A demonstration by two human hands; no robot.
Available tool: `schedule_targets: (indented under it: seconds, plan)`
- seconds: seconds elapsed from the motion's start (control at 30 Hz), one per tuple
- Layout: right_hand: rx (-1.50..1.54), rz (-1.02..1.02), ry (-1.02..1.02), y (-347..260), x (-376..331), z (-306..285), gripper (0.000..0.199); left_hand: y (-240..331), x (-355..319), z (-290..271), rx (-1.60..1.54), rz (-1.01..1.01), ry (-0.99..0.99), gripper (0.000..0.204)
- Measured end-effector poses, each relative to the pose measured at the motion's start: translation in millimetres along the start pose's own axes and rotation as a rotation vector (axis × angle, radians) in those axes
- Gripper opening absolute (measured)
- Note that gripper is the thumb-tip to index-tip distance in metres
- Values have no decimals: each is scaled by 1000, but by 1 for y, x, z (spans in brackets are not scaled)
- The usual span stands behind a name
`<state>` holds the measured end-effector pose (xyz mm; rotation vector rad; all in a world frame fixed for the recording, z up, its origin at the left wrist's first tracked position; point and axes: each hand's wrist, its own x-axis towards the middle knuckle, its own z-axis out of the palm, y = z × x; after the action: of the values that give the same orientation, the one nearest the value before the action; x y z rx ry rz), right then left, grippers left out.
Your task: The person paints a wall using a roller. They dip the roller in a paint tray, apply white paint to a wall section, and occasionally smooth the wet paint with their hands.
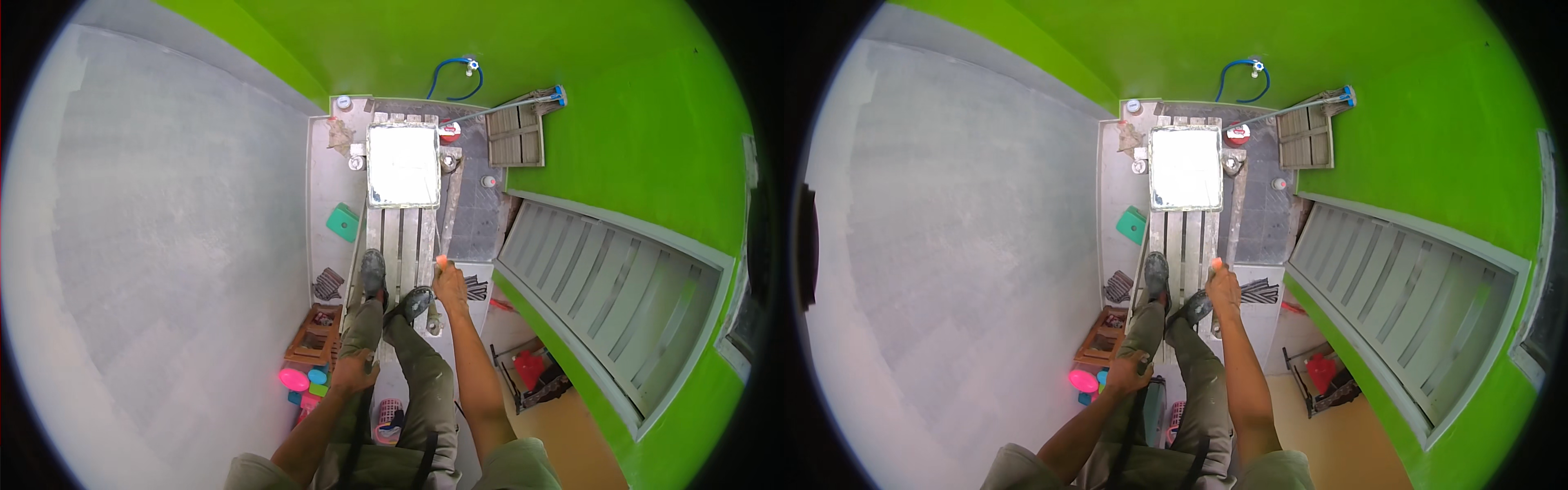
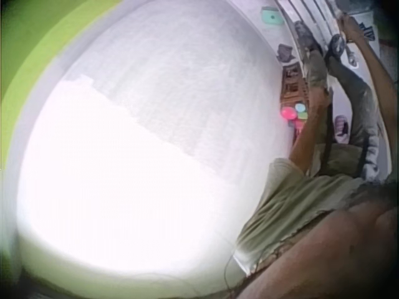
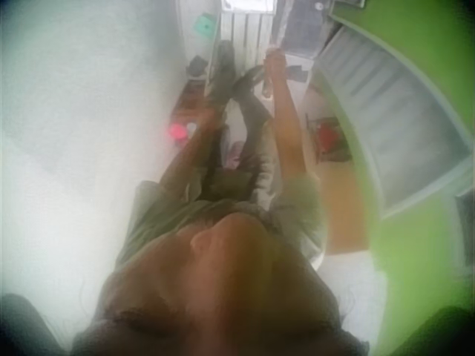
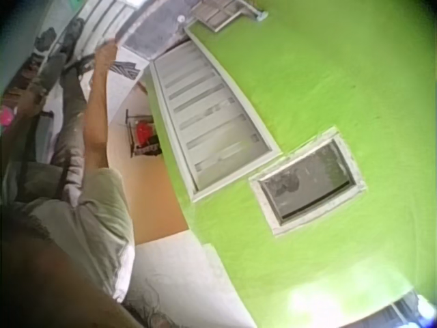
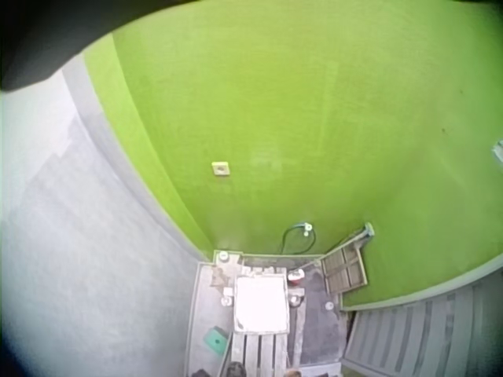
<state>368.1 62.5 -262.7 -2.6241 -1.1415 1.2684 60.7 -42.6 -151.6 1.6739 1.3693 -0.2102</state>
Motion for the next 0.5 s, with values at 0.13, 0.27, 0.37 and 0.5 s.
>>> schedule_targets:
  seconds: [0.13, 0.27, 0.37, 0.5]
  plan:
    - [39, 13, -23, 13, -58, -22, 33, 6, -1, -7, 19, 1, 15, 43]
    - [-20, 26, -47, 28, -57, -16, 33, 10, 2, -14, 15, -40, -44, 44]
    - [-54, 3, 2, 34, -20, 2, 33, 7, 3, -11, -7, -4, -15, 44]
    - [-61, -31, 116, 17, 36, -2, 32, 5, 5, -6, -9, 26, -6, 44]
